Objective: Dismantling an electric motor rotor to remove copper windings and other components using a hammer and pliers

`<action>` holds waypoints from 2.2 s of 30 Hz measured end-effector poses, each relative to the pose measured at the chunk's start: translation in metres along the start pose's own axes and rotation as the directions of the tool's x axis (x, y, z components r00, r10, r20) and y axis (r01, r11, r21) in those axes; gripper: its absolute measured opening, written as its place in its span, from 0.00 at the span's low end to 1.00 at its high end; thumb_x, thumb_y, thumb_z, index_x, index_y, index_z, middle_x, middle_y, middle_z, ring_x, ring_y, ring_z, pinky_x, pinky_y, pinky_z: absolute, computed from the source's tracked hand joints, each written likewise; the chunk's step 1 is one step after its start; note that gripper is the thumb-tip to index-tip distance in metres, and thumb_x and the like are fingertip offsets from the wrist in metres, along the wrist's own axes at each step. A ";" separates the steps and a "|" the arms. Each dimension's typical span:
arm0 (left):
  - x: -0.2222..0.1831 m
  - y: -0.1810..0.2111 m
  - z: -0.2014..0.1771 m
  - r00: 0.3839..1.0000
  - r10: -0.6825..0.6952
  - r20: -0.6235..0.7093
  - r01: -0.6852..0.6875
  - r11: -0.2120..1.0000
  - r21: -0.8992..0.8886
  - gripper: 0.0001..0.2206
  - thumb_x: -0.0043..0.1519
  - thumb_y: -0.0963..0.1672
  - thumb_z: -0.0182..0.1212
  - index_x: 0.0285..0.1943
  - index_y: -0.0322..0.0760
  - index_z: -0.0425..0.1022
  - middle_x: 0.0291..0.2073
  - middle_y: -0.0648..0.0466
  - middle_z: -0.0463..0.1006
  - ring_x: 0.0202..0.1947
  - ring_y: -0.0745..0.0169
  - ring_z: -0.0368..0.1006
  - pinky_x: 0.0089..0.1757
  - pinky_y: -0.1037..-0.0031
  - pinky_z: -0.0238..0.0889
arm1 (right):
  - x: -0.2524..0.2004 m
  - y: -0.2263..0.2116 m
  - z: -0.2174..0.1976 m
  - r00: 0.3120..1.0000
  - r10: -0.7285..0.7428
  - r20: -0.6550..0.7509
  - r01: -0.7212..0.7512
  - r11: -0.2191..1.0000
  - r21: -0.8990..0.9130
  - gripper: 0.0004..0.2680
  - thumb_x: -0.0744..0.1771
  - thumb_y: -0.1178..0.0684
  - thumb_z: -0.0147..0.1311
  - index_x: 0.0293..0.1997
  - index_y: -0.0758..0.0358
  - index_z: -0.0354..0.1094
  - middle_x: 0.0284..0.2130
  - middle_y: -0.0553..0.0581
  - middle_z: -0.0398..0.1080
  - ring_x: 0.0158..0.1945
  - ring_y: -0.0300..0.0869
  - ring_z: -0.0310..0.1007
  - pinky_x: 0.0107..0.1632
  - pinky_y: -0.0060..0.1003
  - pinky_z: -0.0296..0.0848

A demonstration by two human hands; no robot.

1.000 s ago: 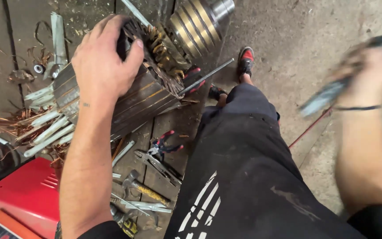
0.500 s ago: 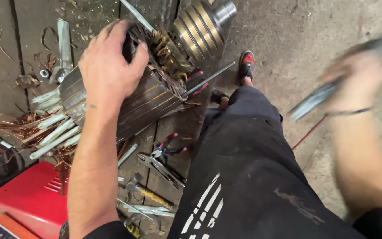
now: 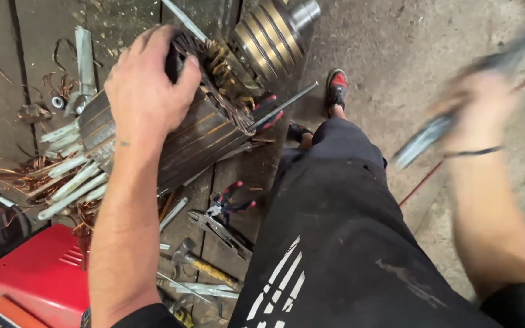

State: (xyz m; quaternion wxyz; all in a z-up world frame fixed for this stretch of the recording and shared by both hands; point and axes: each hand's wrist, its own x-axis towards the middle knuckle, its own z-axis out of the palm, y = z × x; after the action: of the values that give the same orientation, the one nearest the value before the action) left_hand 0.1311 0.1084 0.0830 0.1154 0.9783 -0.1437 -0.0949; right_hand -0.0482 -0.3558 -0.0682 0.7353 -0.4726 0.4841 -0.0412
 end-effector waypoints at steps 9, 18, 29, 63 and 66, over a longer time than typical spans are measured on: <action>-0.002 -0.001 -0.001 1.000 0.015 0.012 -0.015 1.000 -0.028 0.25 0.66 0.54 0.46 0.67 0.39 0.72 0.61 0.45 0.75 0.52 0.35 0.72 0.43 0.44 0.64 | -0.040 -0.047 -0.005 0.981 0.178 0.080 -0.079 0.736 -0.672 0.17 0.60 0.63 0.50 0.53 0.55 0.68 0.34 0.50 0.70 0.24 0.33 0.62 0.23 0.27 0.62; -0.004 -0.005 0.001 0.999 0.031 -0.036 -0.031 1.000 0.003 0.24 0.66 0.54 0.48 0.66 0.39 0.72 0.58 0.46 0.76 0.50 0.35 0.72 0.43 0.46 0.64 | -0.130 -0.031 0.110 0.899 0.433 0.059 -0.002 0.139 -0.990 0.30 0.63 0.54 0.51 0.77 0.42 0.50 0.19 0.63 0.74 0.20 0.48 0.74 0.25 0.40 0.75; -0.003 -0.003 0.001 1.000 0.015 -0.004 -0.015 1.000 -0.012 0.25 0.66 0.53 0.48 0.67 0.37 0.71 0.58 0.45 0.75 0.51 0.36 0.70 0.44 0.45 0.63 | -0.036 -0.030 0.064 0.990 -0.099 -0.100 0.101 0.995 0.009 0.06 0.60 0.58 0.49 0.20 0.55 0.57 0.17 0.48 0.56 0.15 0.36 0.55 0.16 0.32 0.57; 0.004 -0.003 0.001 0.998 0.056 0.005 -0.056 0.998 -0.018 0.26 0.66 0.53 0.46 0.67 0.36 0.71 0.61 0.44 0.74 0.52 0.34 0.69 0.44 0.44 0.63 | -0.085 -0.010 0.063 0.752 0.556 0.355 -0.138 0.659 -0.740 0.12 0.64 0.61 0.57 0.46 0.57 0.56 0.14 0.53 0.56 0.11 0.38 0.51 0.12 0.35 0.54; 0.001 -0.005 -0.001 0.998 0.022 0.062 -0.020 1.000 -0.024 0.27 0.66 0.54 0.44 0.67 0.35 0.71 0.61 0.44 0.74 0.52 0.35 0.69 0.43 0.44 0.63 | -0.042 -0.038 0.021 0.900 0.360 0.247 0.030 0.512 -0.858 0.10 0.61 0.64 0.48 0.44 0.60 0.67 0.24 0.55 0.64 0.21 0.43 0.61 0.23 0.38 0.65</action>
State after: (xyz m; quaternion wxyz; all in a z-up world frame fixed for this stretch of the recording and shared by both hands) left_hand 0.1341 0.1131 0.0822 0.1233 0.9718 -0.1563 -0.1259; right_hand -0.0393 -0.3407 -0.0100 0.4948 -0.7169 0.3272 0.3664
